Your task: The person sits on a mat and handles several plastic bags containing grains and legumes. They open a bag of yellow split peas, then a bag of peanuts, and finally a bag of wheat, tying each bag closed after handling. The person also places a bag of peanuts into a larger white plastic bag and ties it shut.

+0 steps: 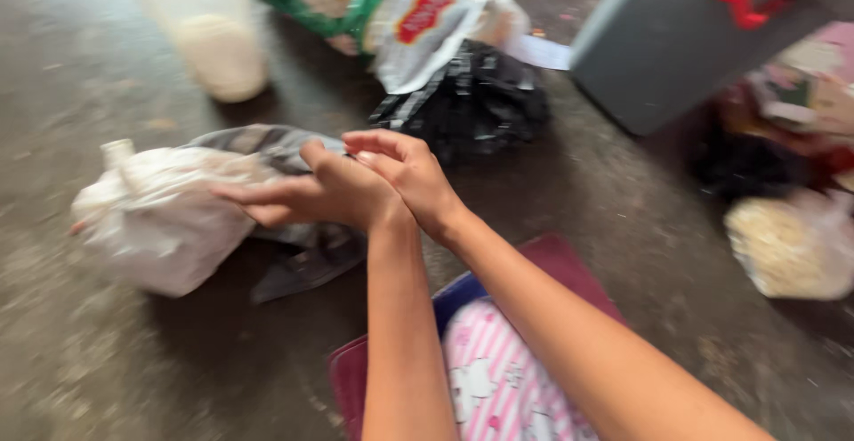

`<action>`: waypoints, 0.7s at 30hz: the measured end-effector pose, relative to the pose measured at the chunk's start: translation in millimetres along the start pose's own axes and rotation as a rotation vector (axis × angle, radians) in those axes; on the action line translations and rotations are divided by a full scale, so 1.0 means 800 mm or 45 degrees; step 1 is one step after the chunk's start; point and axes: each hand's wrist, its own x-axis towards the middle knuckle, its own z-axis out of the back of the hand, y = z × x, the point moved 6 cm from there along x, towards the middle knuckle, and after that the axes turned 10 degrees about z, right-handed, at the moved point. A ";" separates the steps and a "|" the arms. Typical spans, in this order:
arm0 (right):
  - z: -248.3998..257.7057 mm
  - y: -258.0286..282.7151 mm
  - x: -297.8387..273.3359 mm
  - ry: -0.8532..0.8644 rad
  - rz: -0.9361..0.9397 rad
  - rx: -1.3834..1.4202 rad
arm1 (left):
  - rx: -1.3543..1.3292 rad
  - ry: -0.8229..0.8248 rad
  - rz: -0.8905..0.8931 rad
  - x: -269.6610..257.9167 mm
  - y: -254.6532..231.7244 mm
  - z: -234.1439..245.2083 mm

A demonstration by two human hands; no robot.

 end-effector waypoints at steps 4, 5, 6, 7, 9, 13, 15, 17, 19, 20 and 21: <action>0.086 0.047 -0.024 -0.055 0.016 -0.190 | 0.020 0.422 -0.501 -0.097 -0.054 -0.038; 0.113 0.061 -0.036 -0.099 0.015 -0.367 | -0.002 0.556 -0.582 -0.126 -0.065 -0.045; 0.140 0.074 -0.053 -0.143 0.008 -0.544 | 0.006 0.692 -0.632 -0.158 -0.075 -0.050; 0.162 0.093 -0.073 -0.129 0.104 -0.705 | 0.010 0.833 -0.691 -0.187 -0.086 -0.054; 0.202 0.128 -0.123 -0.093 0.274 -1.039 | 0.080 1.123 -0.769 -0.248 -0.100 -0.055; 0.267 0.175 -0.210 0.086 0.256 -1.696 | 0.129 1.652 -1.188 -0.377 -0.115 -0.012; 0.298 0.206 -0.266 0.054 -0.039 -1.717 | 0.101 1.969 -1.167 -0.432 -0.113 0.017; 0.320 0.245 -0.338 -0.038 -0.455 -1.917 | 0.106 2.235 -1.145 -0.491 -0.113 0.050; 0.332 0.291 -0.409 -0.203 -0.732 -1.992 | 0.117 2.384 -1.259 -0.545 -0.116 0.086; 0.336 0.314 -0.445 -0.321 -0.794 -1.990 | 0.079 2.486 -1.275 -0.575 -0.118 0.102; 0.337 0.329 -0.486 -0.433 -0.866 -1.965 | 0.063 2.598 -1.283 -0.604 -0.115 0.120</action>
